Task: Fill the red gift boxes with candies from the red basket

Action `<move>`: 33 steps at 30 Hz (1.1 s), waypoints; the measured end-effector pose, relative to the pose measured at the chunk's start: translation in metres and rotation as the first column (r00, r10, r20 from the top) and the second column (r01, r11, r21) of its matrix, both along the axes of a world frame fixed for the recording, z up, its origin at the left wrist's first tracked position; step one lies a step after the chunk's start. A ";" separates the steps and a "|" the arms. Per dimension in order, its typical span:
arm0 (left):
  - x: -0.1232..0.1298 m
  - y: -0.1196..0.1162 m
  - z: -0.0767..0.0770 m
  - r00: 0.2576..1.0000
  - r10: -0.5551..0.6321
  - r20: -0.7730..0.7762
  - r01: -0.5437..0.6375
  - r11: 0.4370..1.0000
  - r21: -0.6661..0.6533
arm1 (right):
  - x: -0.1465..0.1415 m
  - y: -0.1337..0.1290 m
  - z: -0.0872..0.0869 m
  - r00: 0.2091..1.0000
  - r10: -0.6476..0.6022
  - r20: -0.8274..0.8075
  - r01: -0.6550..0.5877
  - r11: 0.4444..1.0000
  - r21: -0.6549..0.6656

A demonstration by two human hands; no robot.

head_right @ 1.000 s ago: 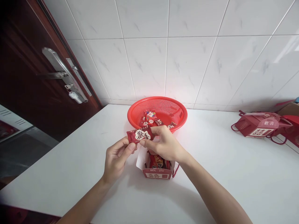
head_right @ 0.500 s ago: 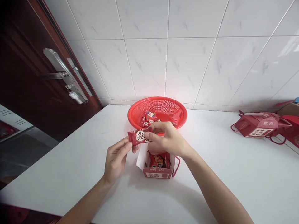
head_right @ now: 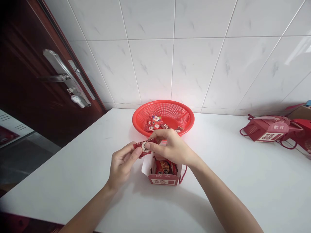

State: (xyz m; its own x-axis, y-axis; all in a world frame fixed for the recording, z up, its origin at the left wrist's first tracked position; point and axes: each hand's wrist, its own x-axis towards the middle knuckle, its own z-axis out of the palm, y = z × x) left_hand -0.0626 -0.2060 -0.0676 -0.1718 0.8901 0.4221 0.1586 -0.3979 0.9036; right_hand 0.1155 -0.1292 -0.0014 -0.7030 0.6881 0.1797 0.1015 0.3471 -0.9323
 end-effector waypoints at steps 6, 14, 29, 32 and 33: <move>-0.001 0.001 -0.004 0.998 0.022 -0.056 -0.020 0.999 0.035 | -0.004 -0.002 -0.006 0.998 -0.068 0.019 0.068 0.997 -0.019; 0.000 0.000 0.002 1.000 -0.003 -0.001 0.003 1.000 0.011 | -0.006 -0.003 -0.006 1.000 -0.017 0.007 0.017 1.000 0.005; 0.001 -0.001 0.005 0.998 0.056 0.025 -0.057 0.998 0.031 | -0.009 -0.004 -0.008 1.000 0.008 -0.012 -0.008 1.000 -0.002; 0.001 -0.001 0.006 0.997 0.059 0.050 -0.059 0.998 0.006 | -0.007 -0.002 -0.010 0.999 0.037 0.000 -0.037 0.998 -0.041; 0.001 -0.001 0.006 0.997 0.058 0.058 -0.058 0.998 -0.003 | -0.007 -0.002 -0.011 0.999 0.040 -0.010 -0.040 0.997 -0.060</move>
State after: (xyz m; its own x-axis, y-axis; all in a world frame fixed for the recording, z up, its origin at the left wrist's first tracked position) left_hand -0.0621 -0.2067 -0.0615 -0.2476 0.8784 0.4088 0.1282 -0.3885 0.9125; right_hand 0.1086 -0.1310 -0.0119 -0.7286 0.6694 0.1450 0.0802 0.2936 -0.9526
